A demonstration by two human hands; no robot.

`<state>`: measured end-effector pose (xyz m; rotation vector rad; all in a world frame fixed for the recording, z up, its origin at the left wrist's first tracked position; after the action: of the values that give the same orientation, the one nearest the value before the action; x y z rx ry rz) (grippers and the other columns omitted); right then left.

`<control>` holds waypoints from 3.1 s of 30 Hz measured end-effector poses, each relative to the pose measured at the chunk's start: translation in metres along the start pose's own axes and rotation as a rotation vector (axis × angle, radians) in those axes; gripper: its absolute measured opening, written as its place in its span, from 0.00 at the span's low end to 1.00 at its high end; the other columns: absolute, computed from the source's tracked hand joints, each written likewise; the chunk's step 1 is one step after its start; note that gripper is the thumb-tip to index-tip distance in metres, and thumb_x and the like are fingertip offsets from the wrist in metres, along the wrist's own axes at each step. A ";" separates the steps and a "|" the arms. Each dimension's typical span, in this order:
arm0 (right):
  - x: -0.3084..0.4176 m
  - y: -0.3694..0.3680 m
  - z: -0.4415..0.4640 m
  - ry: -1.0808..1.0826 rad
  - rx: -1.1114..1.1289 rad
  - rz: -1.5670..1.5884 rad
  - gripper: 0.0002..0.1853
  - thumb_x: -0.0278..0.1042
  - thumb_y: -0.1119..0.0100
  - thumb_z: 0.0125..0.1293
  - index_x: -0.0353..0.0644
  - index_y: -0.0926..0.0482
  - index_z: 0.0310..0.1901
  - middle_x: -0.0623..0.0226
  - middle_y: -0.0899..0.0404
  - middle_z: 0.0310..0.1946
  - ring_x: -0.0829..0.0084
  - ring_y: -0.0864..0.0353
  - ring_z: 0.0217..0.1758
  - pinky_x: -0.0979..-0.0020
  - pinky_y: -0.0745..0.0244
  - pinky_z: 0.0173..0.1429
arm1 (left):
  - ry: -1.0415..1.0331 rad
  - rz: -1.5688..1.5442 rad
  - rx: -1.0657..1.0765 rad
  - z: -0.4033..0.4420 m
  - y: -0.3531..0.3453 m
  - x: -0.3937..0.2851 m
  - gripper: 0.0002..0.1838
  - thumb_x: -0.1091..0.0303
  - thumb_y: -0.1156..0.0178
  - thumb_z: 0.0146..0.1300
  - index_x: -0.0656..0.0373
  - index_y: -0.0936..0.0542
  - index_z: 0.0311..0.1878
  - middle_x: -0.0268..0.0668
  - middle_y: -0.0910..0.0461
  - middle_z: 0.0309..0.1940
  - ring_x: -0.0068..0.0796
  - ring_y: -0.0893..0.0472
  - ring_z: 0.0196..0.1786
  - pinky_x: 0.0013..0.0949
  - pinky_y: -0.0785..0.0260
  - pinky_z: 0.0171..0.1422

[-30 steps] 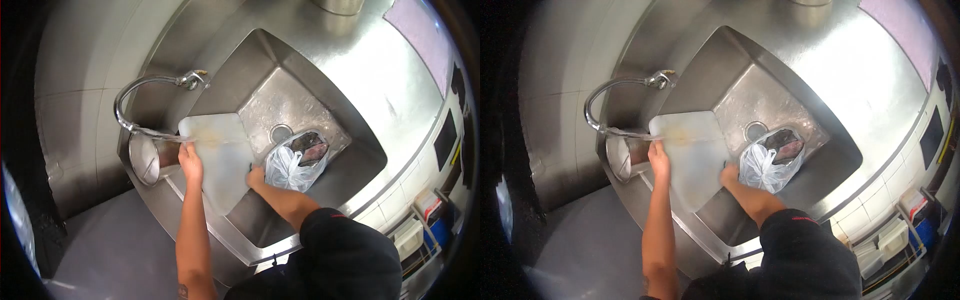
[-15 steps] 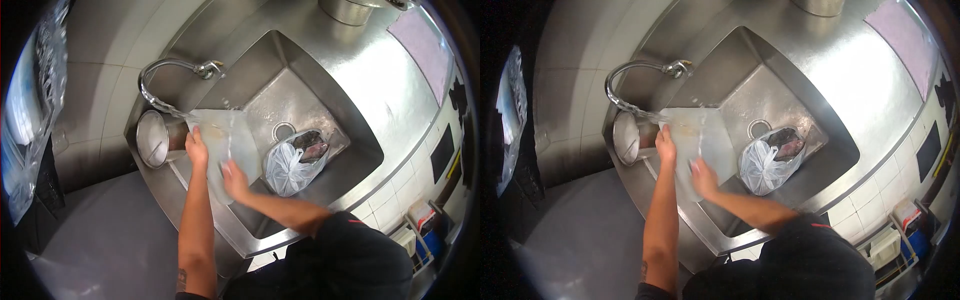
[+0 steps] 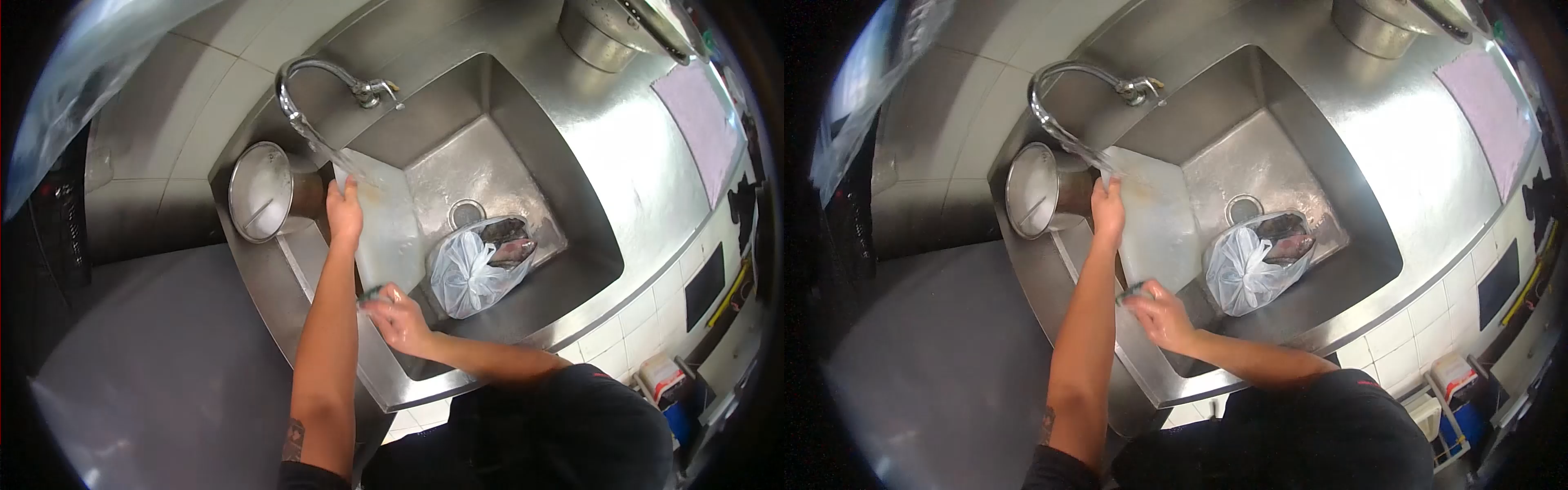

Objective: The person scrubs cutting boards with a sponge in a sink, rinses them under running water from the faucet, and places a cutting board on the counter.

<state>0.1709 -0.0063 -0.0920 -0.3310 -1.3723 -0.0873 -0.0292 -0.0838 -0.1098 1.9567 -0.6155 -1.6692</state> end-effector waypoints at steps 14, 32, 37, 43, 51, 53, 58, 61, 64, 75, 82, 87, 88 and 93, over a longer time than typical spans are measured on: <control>-0.033 0.031 -0.082 0.136 0.878 -0.920 0.13 0.29 0.38 0.47 0.49 0.19 0.38 0.64 0.30 0.35 0.64 0.20 0.34 0.62 0.23 0.33 | 0.082 -0.006 0.043 0.008 -0.016 -0.008 0.32 0.56 0.51 0.71 0.73 0.40 0.68 0.59 0.33 0.65 0.52 0.33 0.68 0.39 0.42 0.71; -0.123 0.023 0.070 -0.269 -0.434 -0.218 0.10 0.34 0.51 0.70 0.35 0.28 0.41 0.44 0.25 0.38 0.41 0.26 0.43 0.53 0.31 0.46 | -0.049 0.025 -0.016 -0.008 -0.018 -0.018 0.26 0.56 0.51 0.72 0.72 0.30 0.59 0.58 0.25 0.54 0.53 0.25 0.57 0.41 0.36 0.62; -0.120 0.018 0.013 -0.458 -0.243 -0.286 0.11 0.38 0.49 0.70 0.39 0.26 0.40 0.43 0.22 0.31 0.38 0.23 0.39 0.48 0.30 0.41 | -0.026 0.032 0.036 -0.002 -0.015 -0.007 0.26 0.55 0.49 0.70 0.71 0.29 0.58 0.58 0.23 0.51 0.55 0.23 0.54 0.42 0.35 0.60; -0.130 -0.007 0.067 -0.476 -0.287 -0.249 0.12 0.38 0.47 0.67 0.39 0.24 0.44 0.42 0.20 0.35 0.38 0.23 0.42 0.49 0.27 0.45 | -0.110 0.077 -0.031 0.001 0.007 -0.001 0.21 0.58 0.50 0.71 0.69 0.26 0.52 0.54 0.20 0.45 0.54 0.22 0.49 0.43 0.33 0.56; -0.176 0.004 0.013 -0.563 -0.264 -0.236 0.14 0.38 0.52 0.68 0.33 0.25 0.41 0.43 0.20 0.35 0.41 0.21 0.42 0.50 0.27 0.45 | -0.080 0.108 -0.051 -0.001 0.011 0.001 0.18 0.60 0.49 0.70 0.67 0.25 0.51 0.54 0.19 0.42 0.54 0.21 0.45 0.44 0.32 0.52; -0.220 0.008 0.016 -0.754 -0.276 -0.373 0.13 0.36 0.51 0.67 0.33 0.25 0.42 0.44 0.19 0.36 0.42 0.21 0.42 0.51 0.27 0.47 | -0.118 0.147 -0.043 -0.004 0.011 -0.003 0.17 0.61 0.48 0.69 0.66 0.25 0.51 0.54 0.19 0.42 0.54 0.21 0.45 0.44 0.31 0.52; -0.313 0.030 0.156 -0.861 -0.500 -0.125 0.14 0.31 0.47 0.59 0.35 0.21 0.45 0.47 0.20 0.46 0.48 0.21 0.50 0.56 0.28 0.58 | -0.133 0.167 -0.019 -0.007 0.001 -0.012 0.15 0.67 0.46 0.67 0.69 0.26 0.51 0.53 0.19 0.43 0.51 0.20 0.46 0.42 0.31 0.54; -0.322 0.044 0.155 -0.540 -0.481 -0.234 0.15 0.28 0.46 0.57 0.35 0.19 0.46 0.47 0.20 0.46 0.49 0.21 0.51 0.57 0.27 0.57 | -0.167 0.104 0.033 -0.001 -0.003 -0.004 0.15 0.70 0.46 0.66 0.69 0.27 0.52 0.53 0.19 0.43 0.47 0.20 0.45 0.40 0.31 0.54; -0.429 0.030 0.082 -0.690 -0.540 -0.099 0.17 0.26 0.45 0.54 0.36 0.19 0.47 0.47 0.19 0.46 0.49 0.20 0.52 0.59 0.26 0.56 | -0.122 0.048 0.001 0.001 0.008 0.002 0.15 0.71 0.46 0.66 0.69 0.27 0.52 0.51 0.19 0.44 0.44 0.20 0.43 0.38 0.31 0.54; -0.266 0.026 0.096 -0.737 -0.584 0.359 0.19 0.32 0.43 0.61 0.36 0.22 0.53 0.47 0.25 0.56 0.52 0.28 0.62 0.61 0.35 0.67 | -0.076 0.233 0.118 -0.021 -0.018 -0.018 0.19 0.61 0.40 0.63 0.65 0.24 0.51 0.57 0.18 0.39 0.57 0.19 0.45 0.48 0.30 0.50; -0.138 0.029 0.130 -0.455 -0.686 0.009 0.15 0.34 0.47 0.65 0.33 0.25 0.49 0.44 0.26 0.51 0.48 0.28 0.57 0.58 0.35 0.64 | -0.075 0.368 0.159 -0.014 -0.025 -0.045 0.26 0.50 0.47 0.66 0.65 0.26 0.55 0.61 0.21 0.43 0.62 0.22 0.49 0.53 0.31 0.54; -0.174 0.071 0.208 -0.425 -0.479 -0.161 0.15 0.30 0.46 0.65 0.34 0.27 0.52 0.52 0.21 0.41 0.53 0.24 0.46 0.57 0.30 0.49 | -0.150 0.406 0.243 -0.034 -0.040 -0.058 0.28 0.46 0.55 0.70 0.62 0.26 0.56 0.60 0.22 0.46 0.61 0.22 0.50 0.55 0.33 0.55; -0.140 0.062 0.191 -0.493 -0.393 0.114 0.15 0.29 0.46 0.65 0.36 0.28 0.53 0.55 0.22 0.41 0.59 0.24 0.45 0.60 0.29 0.47 | -0.099 0.528 0.202 -0.030 -0.035 -0.057 0.30 0.42 0.56 0.69 0.64 0.25 0.52 0.60 0.21 0.44 0.63 0.23 0.50 0.55 0.34 0.56; -0.068 0.050 0.116 -0.608 -0.391 0.337 0.18 0.22 0.44 0.63 0.41 0.31 0.54 0.62 0.28 0.49 0.72 0.28 0.47 0.70 0.30 0.48 | -0.156 0.243 -0.166 -0.040 0.000 -0.063 0.23 0.50 0.57 0.72 0.62 0.24 0.44 0.56 0.20 0.45 0.60 0.22 0.49 0.55 0.32 0.54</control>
<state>0.0603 0.0651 -0.1484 -0.9718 -1.8773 0.0314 0.0011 -0.0416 -0.0561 1.5791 -0.7169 -1.6720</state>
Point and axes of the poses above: each hand's wrist, its own z-axis towards the middle knuckle, its own y-axis out of the back of the hand, x = y × z, the point moved 8 cm from there along z, towards the middle knuckle
